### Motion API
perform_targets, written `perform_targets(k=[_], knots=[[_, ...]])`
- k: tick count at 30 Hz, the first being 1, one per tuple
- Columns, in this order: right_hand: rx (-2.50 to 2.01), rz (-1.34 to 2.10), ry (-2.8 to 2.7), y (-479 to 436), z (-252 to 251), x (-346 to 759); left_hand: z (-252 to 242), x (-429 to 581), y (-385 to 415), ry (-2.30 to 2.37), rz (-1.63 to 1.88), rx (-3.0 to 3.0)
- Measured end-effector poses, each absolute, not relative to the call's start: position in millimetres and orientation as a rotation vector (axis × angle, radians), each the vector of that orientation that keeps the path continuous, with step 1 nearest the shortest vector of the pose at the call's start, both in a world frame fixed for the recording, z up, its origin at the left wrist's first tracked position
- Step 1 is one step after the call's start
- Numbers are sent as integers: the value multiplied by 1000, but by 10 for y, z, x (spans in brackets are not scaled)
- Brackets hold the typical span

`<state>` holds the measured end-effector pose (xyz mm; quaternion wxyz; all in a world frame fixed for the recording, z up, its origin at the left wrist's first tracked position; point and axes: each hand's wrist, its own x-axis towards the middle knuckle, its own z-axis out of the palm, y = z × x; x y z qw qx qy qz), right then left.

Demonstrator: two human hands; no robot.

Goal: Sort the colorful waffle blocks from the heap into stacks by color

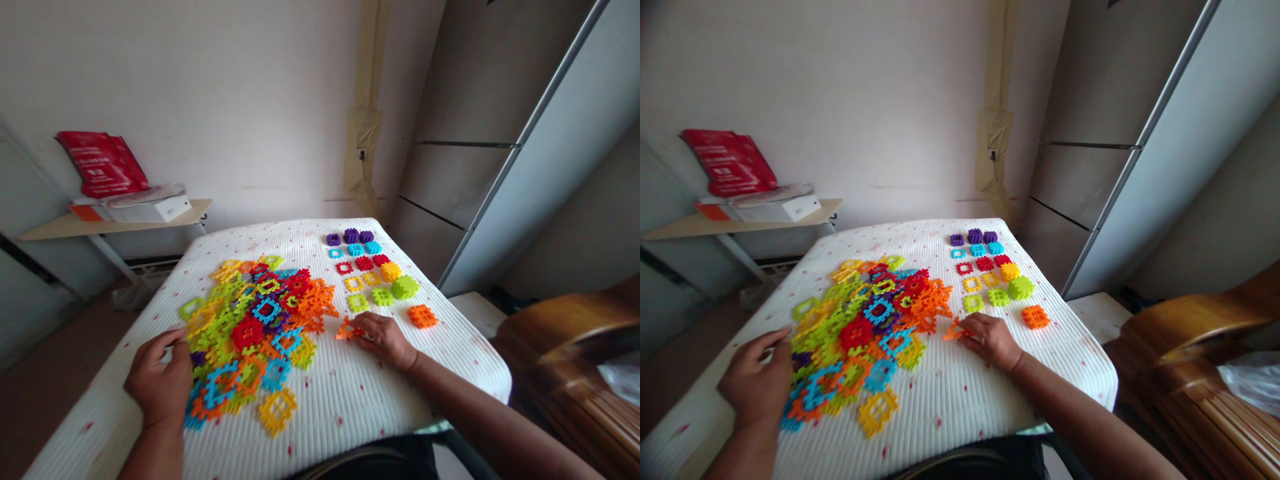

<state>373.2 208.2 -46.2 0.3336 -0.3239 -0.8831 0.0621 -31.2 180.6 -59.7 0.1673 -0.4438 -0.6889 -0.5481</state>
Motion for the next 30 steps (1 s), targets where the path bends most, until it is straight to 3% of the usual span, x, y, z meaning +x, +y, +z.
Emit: perform_targets(k=[30], knots=[[-767,241,-2528,2078,-510,3516,-580,-286,1786,-1924,-1559,-1306]])
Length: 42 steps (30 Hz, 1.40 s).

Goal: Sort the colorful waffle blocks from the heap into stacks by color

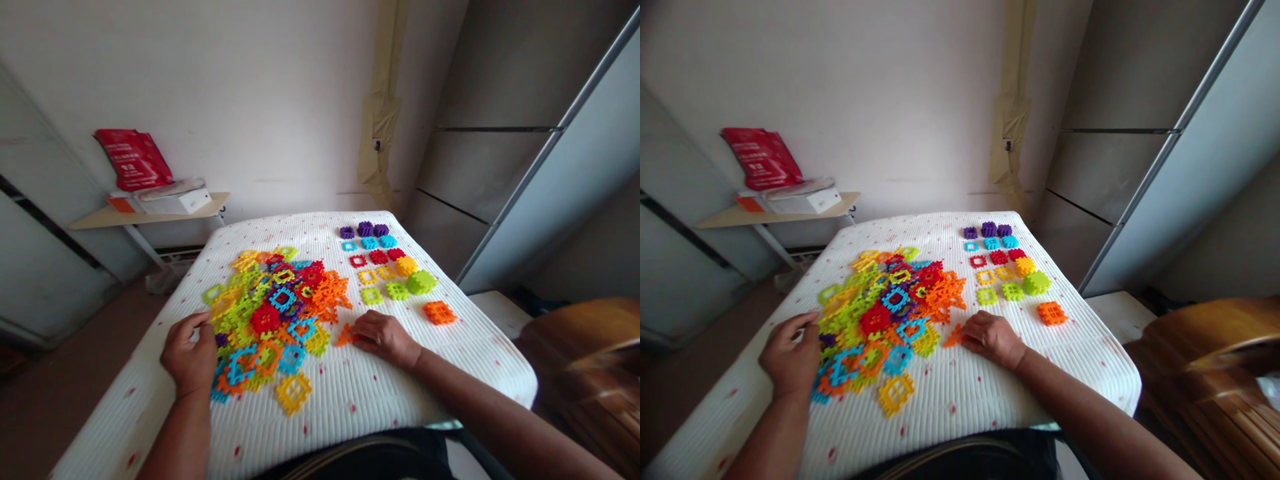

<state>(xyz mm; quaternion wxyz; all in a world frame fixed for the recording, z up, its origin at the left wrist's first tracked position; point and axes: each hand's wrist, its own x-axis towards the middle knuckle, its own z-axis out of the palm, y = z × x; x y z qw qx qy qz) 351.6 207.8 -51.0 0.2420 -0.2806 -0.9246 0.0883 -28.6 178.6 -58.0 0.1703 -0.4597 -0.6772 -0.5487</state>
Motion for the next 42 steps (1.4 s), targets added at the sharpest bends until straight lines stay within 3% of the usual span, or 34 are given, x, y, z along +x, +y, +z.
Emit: perform_targets(k=[12,25,33,38,42], knots=[[-704,152,-2505,2050,-505,3477,-569,-267,1769,-1907,-1552,-1360],[-877,162,-2209,2106,-596,3619,105,317,1858,-1849,-1412,-1970],[-915,220,-2238,2078,-543,3598,167,748,1906,-1689,-786,-2637],[-931,233,-2252,2080,-528,3594,5,896,2052,-1768,-361,-2554],[-940,245,-2258,2083,-532,3591,-20,913,2092,-1840,-254,-2479]])
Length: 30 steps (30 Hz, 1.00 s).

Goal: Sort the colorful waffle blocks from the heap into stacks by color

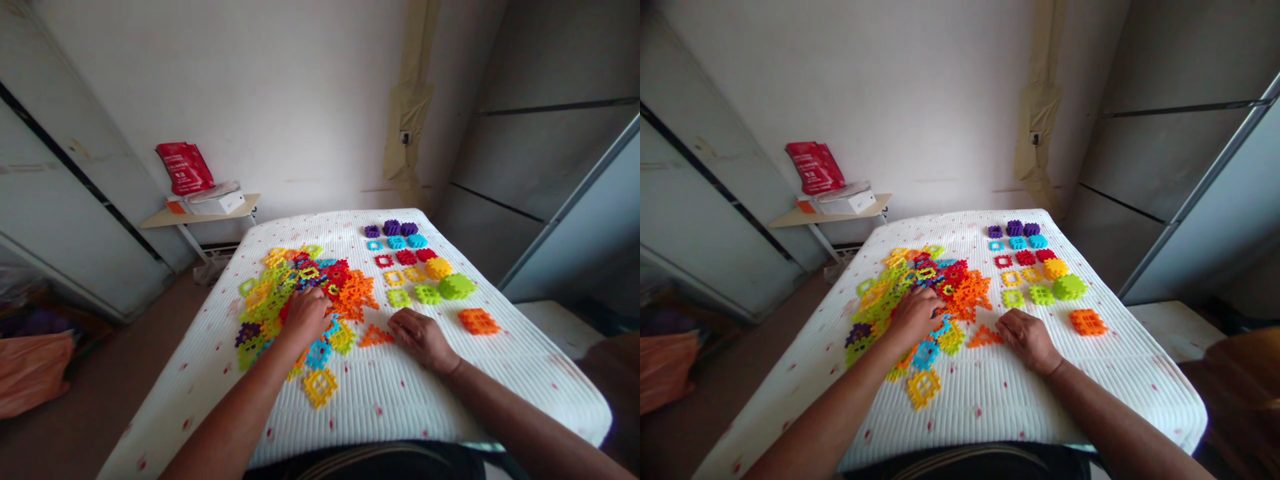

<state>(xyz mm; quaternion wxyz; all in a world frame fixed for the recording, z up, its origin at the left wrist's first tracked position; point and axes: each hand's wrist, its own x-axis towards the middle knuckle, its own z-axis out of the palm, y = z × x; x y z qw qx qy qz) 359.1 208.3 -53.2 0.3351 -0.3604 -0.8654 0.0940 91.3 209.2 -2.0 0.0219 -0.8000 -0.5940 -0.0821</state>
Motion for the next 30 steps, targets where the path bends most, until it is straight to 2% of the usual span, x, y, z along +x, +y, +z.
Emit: perform_targets(k=[4,7,12,17,20,23,26,30], knots=[[-941,253,-2257,2074,-519,3588,10,918,2077,-1840,-277,-2471],[-947,256,-2254,2072,-517,3589,-2,885,2101,-1868,-449,-2503],[-932,254,-2257,2071,-504,3585,-15,729,2195,-1992,-1159,-2481],[-919,239,-2234,2065,-482,3573,65,645,2130,-2202,-1768,-2183],[-925,221,-2237,2069,-499,3571,58,685,2025,-2363,-2298,-1957],[-926,196,-2239,2079,-527,3575,-18,753,1954,-2322,-2669,-1833],[-919,173,-2234,2085,-540,3576,-91,807,1930,-2224,-2812,-1840],[-909,160,-2246,2071,-515,3562,-121,818,1919,-2206,-2810,-1886]])
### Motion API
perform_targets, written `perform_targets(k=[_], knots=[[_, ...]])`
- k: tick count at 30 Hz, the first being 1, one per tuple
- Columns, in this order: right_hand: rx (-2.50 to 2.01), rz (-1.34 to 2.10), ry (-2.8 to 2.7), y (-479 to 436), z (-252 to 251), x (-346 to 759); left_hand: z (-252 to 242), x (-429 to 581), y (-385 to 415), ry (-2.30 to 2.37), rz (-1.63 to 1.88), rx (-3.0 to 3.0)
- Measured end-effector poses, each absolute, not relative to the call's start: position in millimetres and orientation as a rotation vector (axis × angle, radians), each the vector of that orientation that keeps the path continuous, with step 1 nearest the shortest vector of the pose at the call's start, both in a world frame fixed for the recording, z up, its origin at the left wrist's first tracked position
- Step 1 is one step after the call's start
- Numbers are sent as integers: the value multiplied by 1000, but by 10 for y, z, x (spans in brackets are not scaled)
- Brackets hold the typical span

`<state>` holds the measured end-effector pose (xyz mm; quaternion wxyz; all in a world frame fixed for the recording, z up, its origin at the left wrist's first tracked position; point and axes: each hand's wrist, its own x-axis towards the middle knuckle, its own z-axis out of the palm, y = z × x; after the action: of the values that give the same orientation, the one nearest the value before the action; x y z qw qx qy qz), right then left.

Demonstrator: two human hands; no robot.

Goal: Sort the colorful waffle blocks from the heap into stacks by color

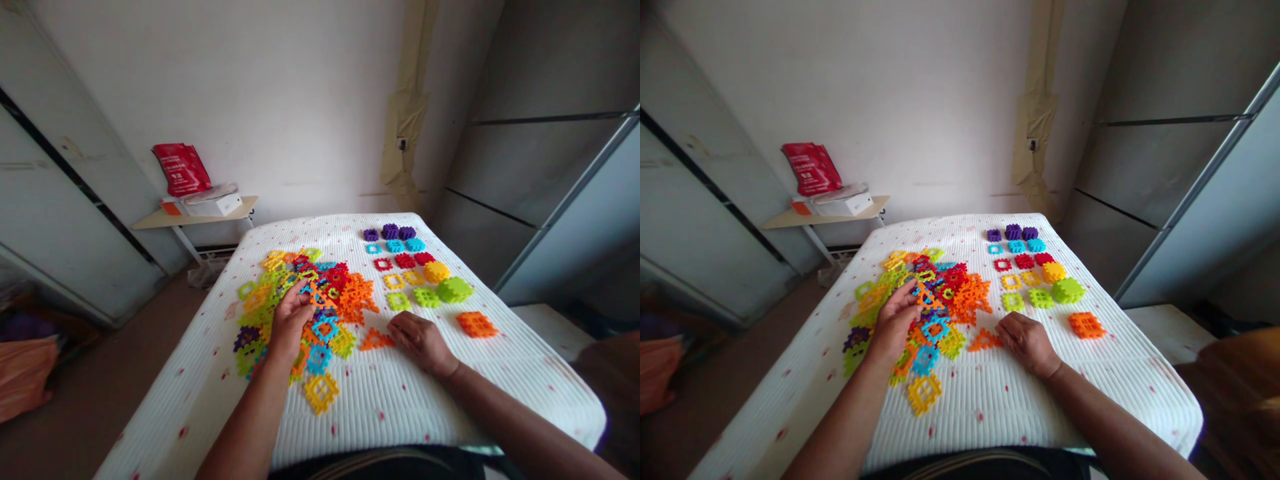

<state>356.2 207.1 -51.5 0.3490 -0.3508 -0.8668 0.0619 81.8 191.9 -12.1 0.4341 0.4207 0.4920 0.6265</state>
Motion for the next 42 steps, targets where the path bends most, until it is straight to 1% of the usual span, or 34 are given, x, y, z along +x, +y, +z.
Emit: perform_targets(k=[8,16,23,30,35,42], knots=[[-909,122,-2259,2057,-508,3542,-217,666,1914,1204,1470,1092],[-929,128,-2268,2055,-526,3543,-223,678,1902,1022,1607,993],[-970,108,-2264,2067,-526,3560,-348,645,1927,1080,1592,982],[-916,108,-2113,2057,-463,3490,-289,675,1865,1141,1424,1066],[-721,94,-2168,1926,-224,3182,-179,754,1814,1037,1250,1203],[-508,-201,-2521,1913,16,2951,-190,791,1787,935,1102,1236]])
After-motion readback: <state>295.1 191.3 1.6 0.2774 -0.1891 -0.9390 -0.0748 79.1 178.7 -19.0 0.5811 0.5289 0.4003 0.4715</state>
